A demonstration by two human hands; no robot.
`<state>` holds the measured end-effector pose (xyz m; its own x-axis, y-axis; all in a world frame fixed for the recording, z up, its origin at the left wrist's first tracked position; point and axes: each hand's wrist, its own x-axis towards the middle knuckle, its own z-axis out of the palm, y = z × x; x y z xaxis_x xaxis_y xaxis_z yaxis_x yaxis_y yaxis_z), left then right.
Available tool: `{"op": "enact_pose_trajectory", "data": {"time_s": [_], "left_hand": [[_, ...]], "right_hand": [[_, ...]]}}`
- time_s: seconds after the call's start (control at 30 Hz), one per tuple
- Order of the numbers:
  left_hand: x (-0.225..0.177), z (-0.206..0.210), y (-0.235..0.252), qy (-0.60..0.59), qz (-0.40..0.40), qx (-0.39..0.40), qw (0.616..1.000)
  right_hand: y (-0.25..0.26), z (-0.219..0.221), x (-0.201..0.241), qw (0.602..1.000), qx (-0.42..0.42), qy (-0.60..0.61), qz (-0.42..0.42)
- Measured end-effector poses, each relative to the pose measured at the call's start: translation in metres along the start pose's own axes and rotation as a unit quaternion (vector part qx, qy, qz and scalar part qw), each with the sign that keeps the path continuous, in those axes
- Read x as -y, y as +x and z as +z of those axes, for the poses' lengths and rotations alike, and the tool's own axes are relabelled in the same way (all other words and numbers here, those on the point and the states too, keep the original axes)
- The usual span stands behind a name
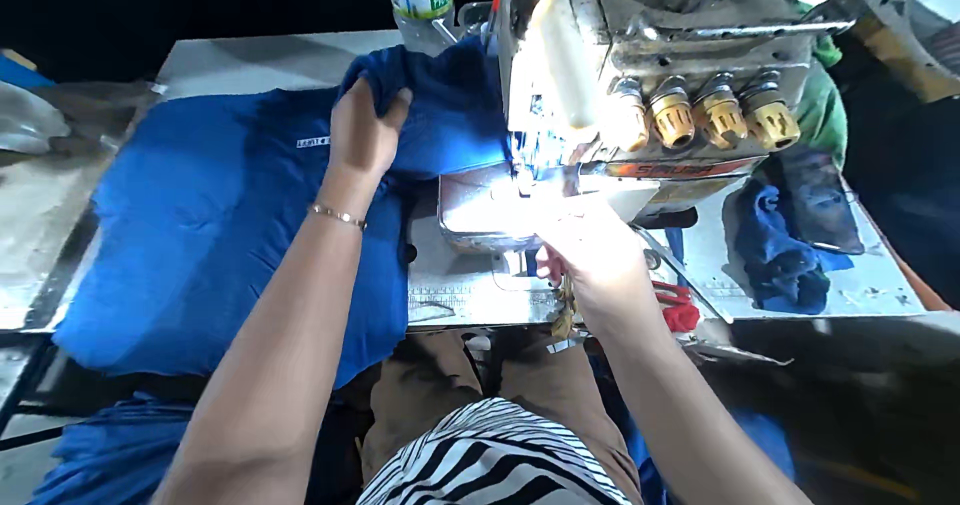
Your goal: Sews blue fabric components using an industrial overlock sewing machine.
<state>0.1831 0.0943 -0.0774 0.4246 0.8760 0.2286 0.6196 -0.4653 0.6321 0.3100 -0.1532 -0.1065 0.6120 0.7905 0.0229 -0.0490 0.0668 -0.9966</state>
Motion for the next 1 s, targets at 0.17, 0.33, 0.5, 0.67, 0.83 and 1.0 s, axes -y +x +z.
{"op": "enact_pose_trajectory", "data": {"time_s": [0.17, 0.33, 0.5, 0.67, 0.83, 1.0], "left_hand": [[0.017, -0.013, -0.079, -0.220, -0.036, -0.196, 0.955], [-0.008, 0.010, -0.235, -0.377, -0.001, -0.273, 0.885], [-0.021, 0.007, -0.306, -0.260, 0.051, 0.372, 0.890], [-0.010, -0.030, -0.258, -0.250, 0.094, 0.221, 0.938], [0.002, -0.026, -0.203, 0.031, 0.133, 0.007, 0.991], [0.027, -0.005, -0.189, 0.088, 0.207, 0.065, 0.972]], "right_hand": [[-0.022, 0.004, -0.007, 0.999, -0.006, -0.044, -0.013], [-0.040, 0.018, -0.015, 0.995, 0.082, -0.064, 0.007], [-0.034, 0.005, -0.013, 0.990, 0.059, -0.093, 0.083], [0.001, -0.025, -0.024, 0.980, -0.067, -0.186, 0.003], [0.004, -0.018, -0.024, 0.974, -0.079, -0.209, -0.032], [-0.027, -0.009, -0.018, 0.983, -0.106, -0.130, -0.079]]}}
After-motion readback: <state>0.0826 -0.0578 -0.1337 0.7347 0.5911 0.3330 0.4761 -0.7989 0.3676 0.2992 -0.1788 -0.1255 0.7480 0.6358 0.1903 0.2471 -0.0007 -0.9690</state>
